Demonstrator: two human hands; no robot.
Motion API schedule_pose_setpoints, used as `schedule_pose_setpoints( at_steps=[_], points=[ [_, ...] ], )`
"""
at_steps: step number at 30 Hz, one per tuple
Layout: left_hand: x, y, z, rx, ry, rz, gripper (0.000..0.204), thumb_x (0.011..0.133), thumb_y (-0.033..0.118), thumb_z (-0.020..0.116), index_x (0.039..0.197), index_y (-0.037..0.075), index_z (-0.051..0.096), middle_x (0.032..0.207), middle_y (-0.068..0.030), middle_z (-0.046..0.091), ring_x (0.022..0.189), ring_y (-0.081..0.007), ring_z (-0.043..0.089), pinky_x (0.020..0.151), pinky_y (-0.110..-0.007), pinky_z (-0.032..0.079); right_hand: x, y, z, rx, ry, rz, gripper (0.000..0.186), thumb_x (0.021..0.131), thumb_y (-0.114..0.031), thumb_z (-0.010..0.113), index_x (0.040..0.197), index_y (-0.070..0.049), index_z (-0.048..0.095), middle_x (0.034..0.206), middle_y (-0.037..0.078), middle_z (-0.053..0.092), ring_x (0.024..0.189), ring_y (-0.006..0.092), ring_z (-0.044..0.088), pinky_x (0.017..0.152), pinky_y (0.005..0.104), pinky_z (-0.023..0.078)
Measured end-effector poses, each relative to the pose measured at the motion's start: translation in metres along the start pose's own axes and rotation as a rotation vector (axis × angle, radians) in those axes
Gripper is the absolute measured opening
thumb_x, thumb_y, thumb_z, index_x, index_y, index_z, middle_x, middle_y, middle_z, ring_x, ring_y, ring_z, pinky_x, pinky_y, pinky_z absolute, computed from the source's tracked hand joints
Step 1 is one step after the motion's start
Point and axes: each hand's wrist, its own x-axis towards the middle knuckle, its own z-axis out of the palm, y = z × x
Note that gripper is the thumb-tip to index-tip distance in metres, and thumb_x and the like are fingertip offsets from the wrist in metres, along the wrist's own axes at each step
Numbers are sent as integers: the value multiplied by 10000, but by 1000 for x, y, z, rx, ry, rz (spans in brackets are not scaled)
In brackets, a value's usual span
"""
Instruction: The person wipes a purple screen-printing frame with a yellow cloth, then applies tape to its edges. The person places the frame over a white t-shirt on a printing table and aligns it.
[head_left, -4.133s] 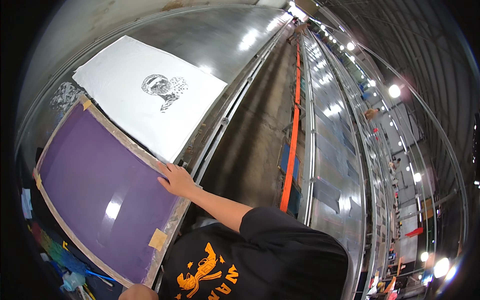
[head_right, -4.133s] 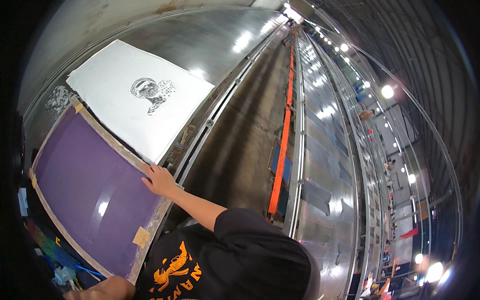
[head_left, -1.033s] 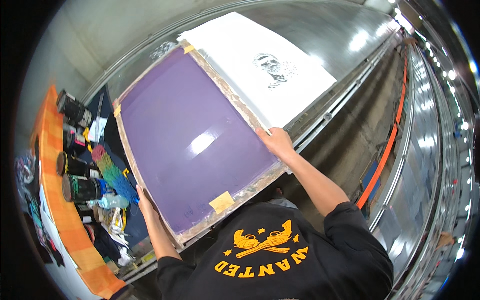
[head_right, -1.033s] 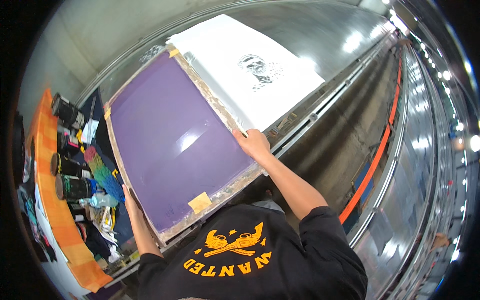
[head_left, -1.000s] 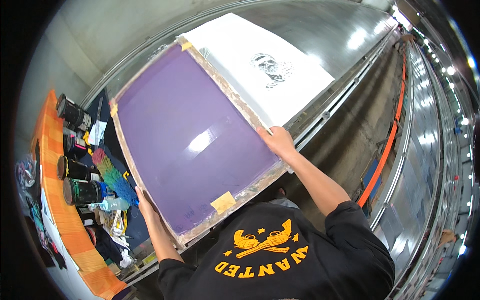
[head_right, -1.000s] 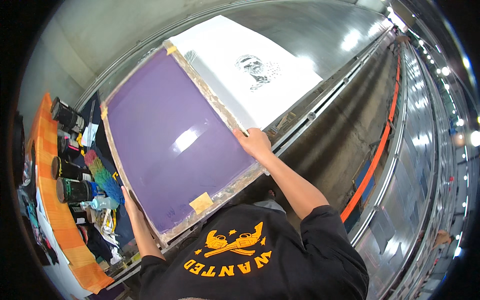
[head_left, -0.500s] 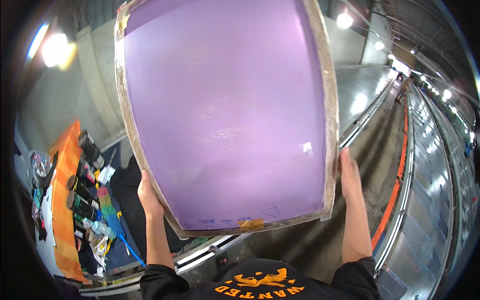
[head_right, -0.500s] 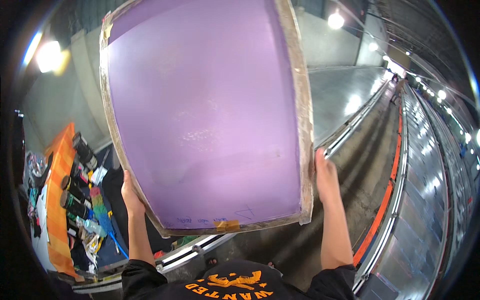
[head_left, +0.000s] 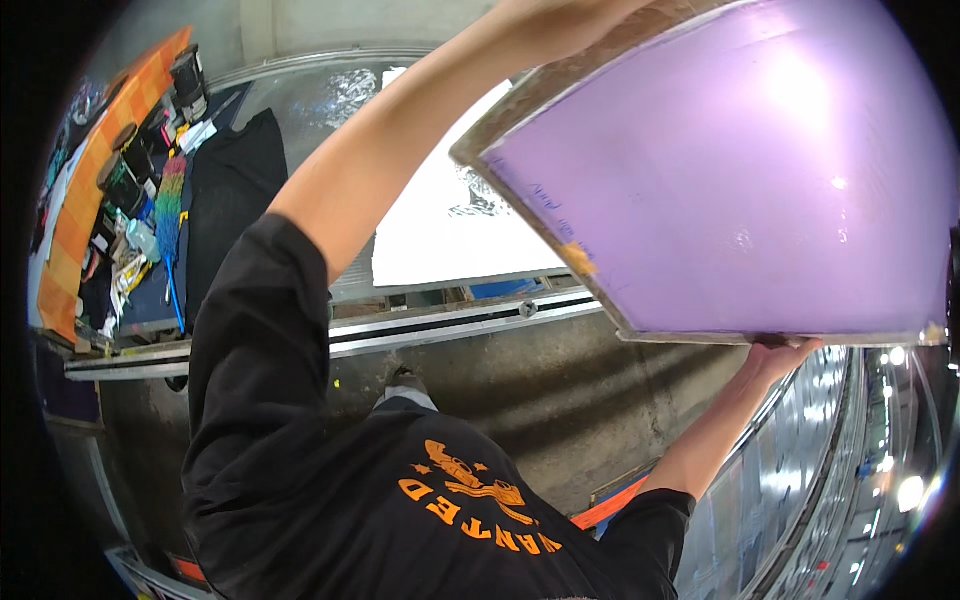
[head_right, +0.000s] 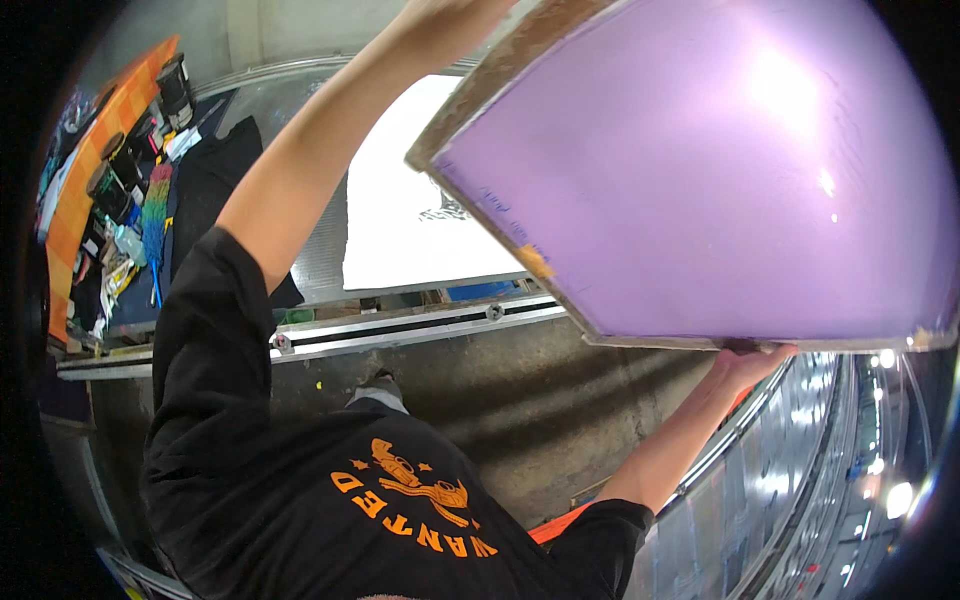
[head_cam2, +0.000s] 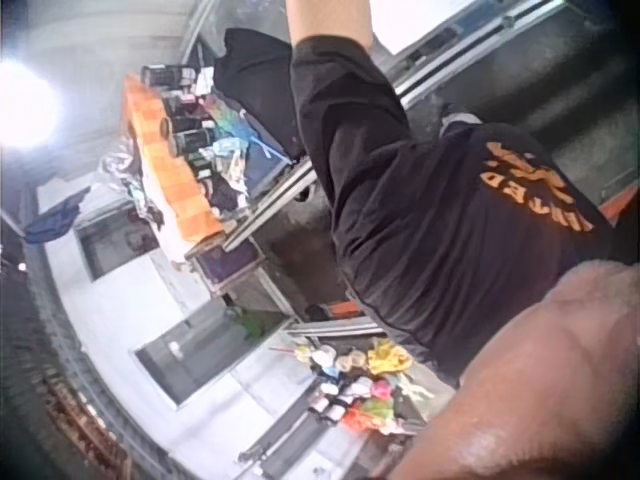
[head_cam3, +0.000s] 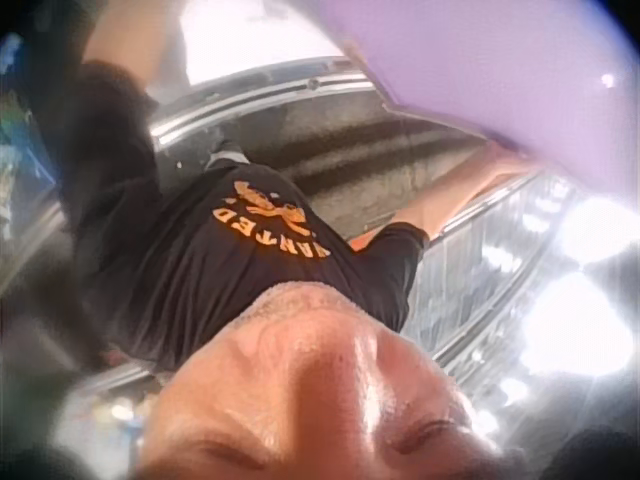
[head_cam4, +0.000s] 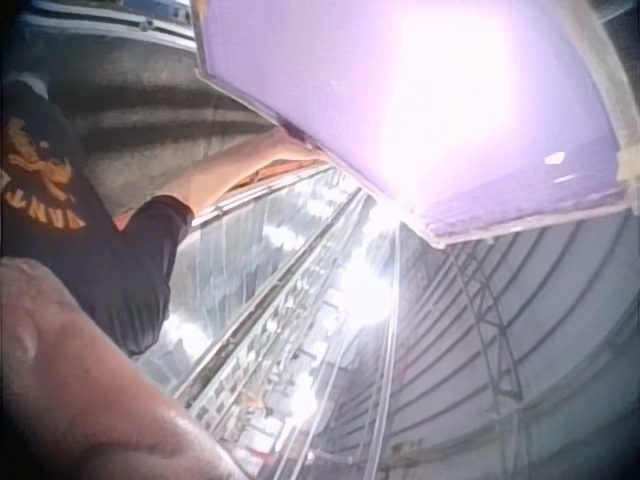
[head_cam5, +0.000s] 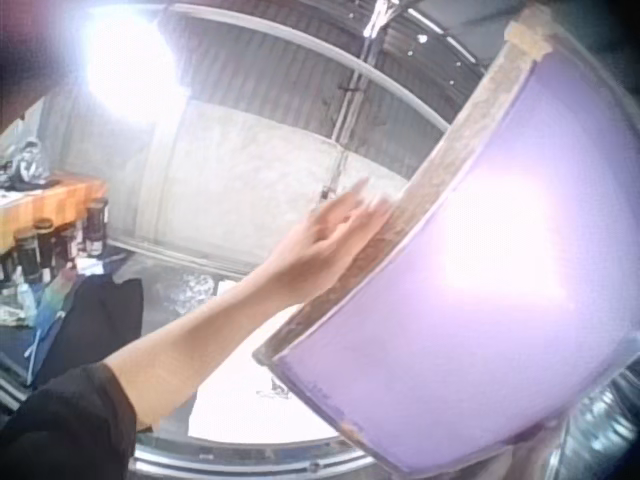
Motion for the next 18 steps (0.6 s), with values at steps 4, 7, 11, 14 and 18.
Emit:
schedule_pose_setpoints(
  at_steps=[4,7,11,14,18],
  points=[
    [56,-6,48,-50,202,230,843,1047,633,363,1511,-70,392,1511,-254,472,1441,-296,408,1196,-365,291,28,16,5,-4,-101,-132,782,1023,-655,399,1571,-102,330,1559,129,388,1451,315,353,1206,531,255],
    [67,-19,47,-201,292,295,880,1046,662,309,1489,-93,409,1471,-272,510,1412,-296,445,1179,-366,307,42,11,42,-7,-169,34,845,1010,-703,322,1596,-96,279,1616,146,324,1506,324,276,1240,538,164],
    [92,-79,31,-365,474,311,920,1034,693,302,1400,-129,496,1385,-283,580,1343,-287,516,1125,-367,356,93,-20,89,-187,-276,243,872,1005,-705,259,1621,-91,204,1676,167,207,1558,355,137,1258,566,78],
    [99,-146,50,-395,481,59,912,1027,698,328,1311,-130,584,1297,-269,643,1298,-278,555,1098,-351,379,96,-50,106,-67,-218,168,776,1015,-596,297,1594,-82,268,1660,161,248,1530,387,199,1234,621,134],
    [118,-184,50,-430,342,-60,832,1018,720,308,1334,31,650,1220,-215,699,1262,-264,583,1099,-324,380,95,21,144,98,-95,173,666,1001,-467,374,1526,-61,417,1601,175,374,1472,394,340,1179,687,228]
  ],
)
